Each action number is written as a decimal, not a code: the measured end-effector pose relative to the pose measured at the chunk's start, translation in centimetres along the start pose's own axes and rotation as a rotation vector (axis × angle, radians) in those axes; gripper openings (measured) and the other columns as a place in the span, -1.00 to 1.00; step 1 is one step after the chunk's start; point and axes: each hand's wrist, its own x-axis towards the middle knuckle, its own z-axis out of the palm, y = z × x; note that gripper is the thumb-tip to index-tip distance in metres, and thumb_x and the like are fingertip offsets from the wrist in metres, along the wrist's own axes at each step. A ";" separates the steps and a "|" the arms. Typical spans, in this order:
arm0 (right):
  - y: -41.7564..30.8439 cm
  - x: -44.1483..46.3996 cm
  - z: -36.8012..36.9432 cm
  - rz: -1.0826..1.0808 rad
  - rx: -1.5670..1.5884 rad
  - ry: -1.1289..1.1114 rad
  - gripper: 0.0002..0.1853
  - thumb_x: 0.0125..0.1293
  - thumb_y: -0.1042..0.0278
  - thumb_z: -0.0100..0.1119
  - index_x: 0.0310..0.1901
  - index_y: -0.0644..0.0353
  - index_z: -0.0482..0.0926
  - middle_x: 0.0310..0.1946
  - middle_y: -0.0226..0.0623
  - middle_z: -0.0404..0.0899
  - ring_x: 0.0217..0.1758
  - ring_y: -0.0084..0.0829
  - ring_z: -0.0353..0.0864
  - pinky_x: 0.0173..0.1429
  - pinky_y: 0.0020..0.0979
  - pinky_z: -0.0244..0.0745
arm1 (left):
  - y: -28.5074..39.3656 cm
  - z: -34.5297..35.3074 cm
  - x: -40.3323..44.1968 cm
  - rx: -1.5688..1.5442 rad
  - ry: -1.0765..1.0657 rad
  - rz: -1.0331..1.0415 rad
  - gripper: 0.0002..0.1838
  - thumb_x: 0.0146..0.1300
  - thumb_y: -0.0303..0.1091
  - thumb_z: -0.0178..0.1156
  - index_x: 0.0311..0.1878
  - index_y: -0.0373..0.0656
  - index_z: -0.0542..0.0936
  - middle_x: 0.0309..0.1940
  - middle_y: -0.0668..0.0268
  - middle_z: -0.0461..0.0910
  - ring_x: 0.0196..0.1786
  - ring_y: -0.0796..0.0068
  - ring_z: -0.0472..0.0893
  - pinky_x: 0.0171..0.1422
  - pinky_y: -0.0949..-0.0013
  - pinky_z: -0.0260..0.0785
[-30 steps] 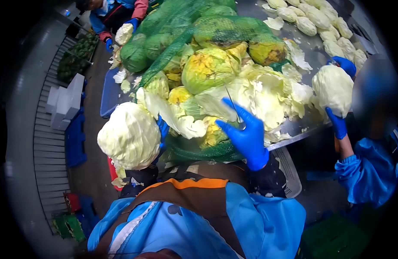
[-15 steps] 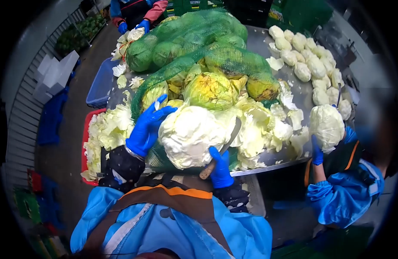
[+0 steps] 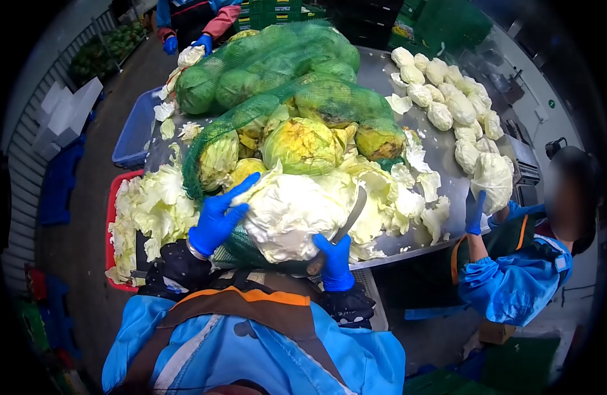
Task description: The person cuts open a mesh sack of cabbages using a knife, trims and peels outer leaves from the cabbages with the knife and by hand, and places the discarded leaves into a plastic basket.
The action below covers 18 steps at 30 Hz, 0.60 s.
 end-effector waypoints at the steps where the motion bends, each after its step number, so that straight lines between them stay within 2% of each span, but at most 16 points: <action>1: 0.6 0.1 -0.3 0.001 -0.004 0.010 -0.36 0.02 0.37 0.19 0.19 0.36 0.30 0.01 -0.18 0.48 -0.01 -0.34 0.54 0.06 -0.34 0.46 | -0.6 -0.2 0.3 -0.168 0.005 -0.066 -0.54 0.32 -0.18 0.12 0.25 -0.12 0.44 -0.13 0.27 0.64 -0.26 0.67 0.58 -0.16 0.55 0.44; 2: 0.7 0.2 -0.3 0.002 -0.007 0.019 -0.33 0.04 0.34 0.14 0.24 0.34 0.26 0.06 -0.17 0.44 0.05 -0.31 0.52 0.09 -0.31 0.45 | -0.8 -0.4 0.7 -0.331 0.021 -0.130 -0.57 0.36 -0.19 0.07 0.23 -0.18 0.46 -0.14 0.29 0.64 -0.26 0.71 0.56 -0.17 0.57 0.43; 4: 0.4 0.2 -0.2 0.022 0.052 -0.041 -0.32 0.05 0.34 0.15 0.25 0.33 0.24 0.09 -0.16 0.43 0.08 -0.30 0.51 0.14 -0.29 0.43 | -0.5 -0.5 1.3 -0.777 0.082 -0.365 -0.57 0.39 -0.22 0.00 0.15 -0.37 0.46 -0.03 0.20 0.59 -0.10 0.58 0.57 -0.04 0.50 0.43; 6: 0.3 0.3 -0.3 0.047 0.098 -0.102 -0.31 0.09 0.31 0.16 0.27 0.33 0.21 0.10 -0.14 0.43 0.12 -0.26 0.49 0.18 -0.25 0.42 | -0.7 -0.2 2.0 -1.113 0.174 -0.457 -0.56 0.41 -0.21 -0.04 0.17 -0.38 0.44 -0.02 0.19 0.59 -0.08 0.53 0.57 0.00 0.47 0.43; 7: 0.3 0.3 -0.2 0.037 0.124 -0.059 -0.34 0.07 0.34 0.19 0.23 0.34 0.26 0.04 -0.17 0.46 0.06 -0.30 0.52 0.13 -0.29 0.44 | -1.1 0.0 2.2 -1.283 0.222 -0.498 -0.55 0.42 -0.20 -0.05 0.18 -0.38 0.43 -0.02 0.19 0.58 -0.07 0.50 0.58 0.02 0.45 0.43; 9: 0.4 0.5 0.2 0.013 0.177 0.027 -0.41 0.05 0.40 0.25 0.15 0.38 0.36 -0.06 -0.23 0.52 -0.07 -0.37 0.56 0.03 -0.37 0.47 | -3.7 -0.9 1.4 -0.848 0.375 -0.252 -0.63 0.41 -0.27 -0.02 0.14 -0.34 0.45 -0.11 0.23 0.59 -0.15 0.56 0.58 -0.06 0.51 0.42; 10: 0.2 0.6 0.0 0.011 0.158 0.026 -0.42 0.05 0.39 0.25 0.14 0.38 0.37 -0.07 -0.23 0.53 -0.08 -0.37 0.57 0.02 -0.37 0.47 | -6.0 -2.9 0.9 -1.117 0.228 -0.137 -0.60 0.41 -0.21 -0.02 0.12 -0.34 0.48 -0.09 0.25 0.60 -0.13 0.55 0.58 -0.02 0.49 0.42; 12: 0.0 0.6 -0.4 0.012 0.126 0.027 -0.44 0.07 0.37 0.26 0.12 0.38 0.38 -0.10 -0.22 0.54 -0.11 -0.37 0.57 0.00 -0.37 0.47 | -5.3 -5.0 0.4 -0.965 0.436 -0.070 -0.59 0.41 -0.17 -0.01 0.09 -0.33 0.52 -0.06 0.25 0.59 -0.07 0.51 0.58 0.08 0.46 0.40; 13: 1.4 1.0 -1.2 0.094 0.182 0.022 -0.43 0.11 0.29 0.23 0.15 0.35 0.36 -0.08 -0.20 0.54 -0.06 -0.33 0.57 0.04 -0.33 0.47 | -3.6 -5.7 0.2 -0.528 0.756 -0.112 -0.60 0.40 -0.19 0.01 0.08 -0.33 0.53 -0.05 0.24 0.59 -0.03 0.48 0.57 0.13 0.43 0.38; 14: 3.5 1.9 -3.1 0.151 0.233 0.031 -0.42 0.16 0.20 0.20 0.17 0.32 0.34 -0.05 -0.18 0.54 -0.01 -0.29 0.56 0.07 -0.30 0.47 | -2.5 -6.8 0.4 -0.189 0.754 -0.005 -0.61 0.38 -0.24 0.04 0.13 -0.32 0.49 0.02 0.22 0.55 0.05 0.45 0.53 0.19 0.40 0.33; 15: 3.1 2.2 -4.1 0.099 0.211 0.060 -0.42 0.22 0.12 0.14 0.20 0.27 0.33 0.00 -0.17 0.53 0.03 -0.26 0.54 0.11 -0.26 0.45 | -2.7 -8.0 0.5 0.130 0.729 0.113 -0.60 0.35 -0.29 0.08 0.18 -0.30 0.46 0.10 0.20 0.51 0.13 0.41 0.49 0.25 0.37 0.29; 16: 2.7 2.6 -5.0 0.049 0.188 0.091 -0.42 0.27 0.05 0.08 0.23 0.22 0.32 0.06 -0.16 0.51 0.08 -0.23 0.53 0.16 -0.23 0.42 | -4.0 -8.8 -0.2 0.295 0.645 0.128 -0.51 0.28 -0.33 0.15 0.25 -0.27 0.38 0.17 0.18 0.45 0.21 0.34 0.42 0.32 0.32 0.20; 18: -2.2 3.1 -4.0 0.091 0.438 0.122 -0.41 0.30 0.01 0.06 0.27 0.13 0.27 0.06 -0.15 0.47 0.04 -0.22 0.53 0.06 -0.22 0.47 | -3.9 -7.3 -1.2 0.551 0.506 0.150 -0.31 0.14 -0.36 0.28 0.34 -0.21 0.27 0.30 0.14 0.32 0.35 0.23 0.27 0.42 0.23 0.05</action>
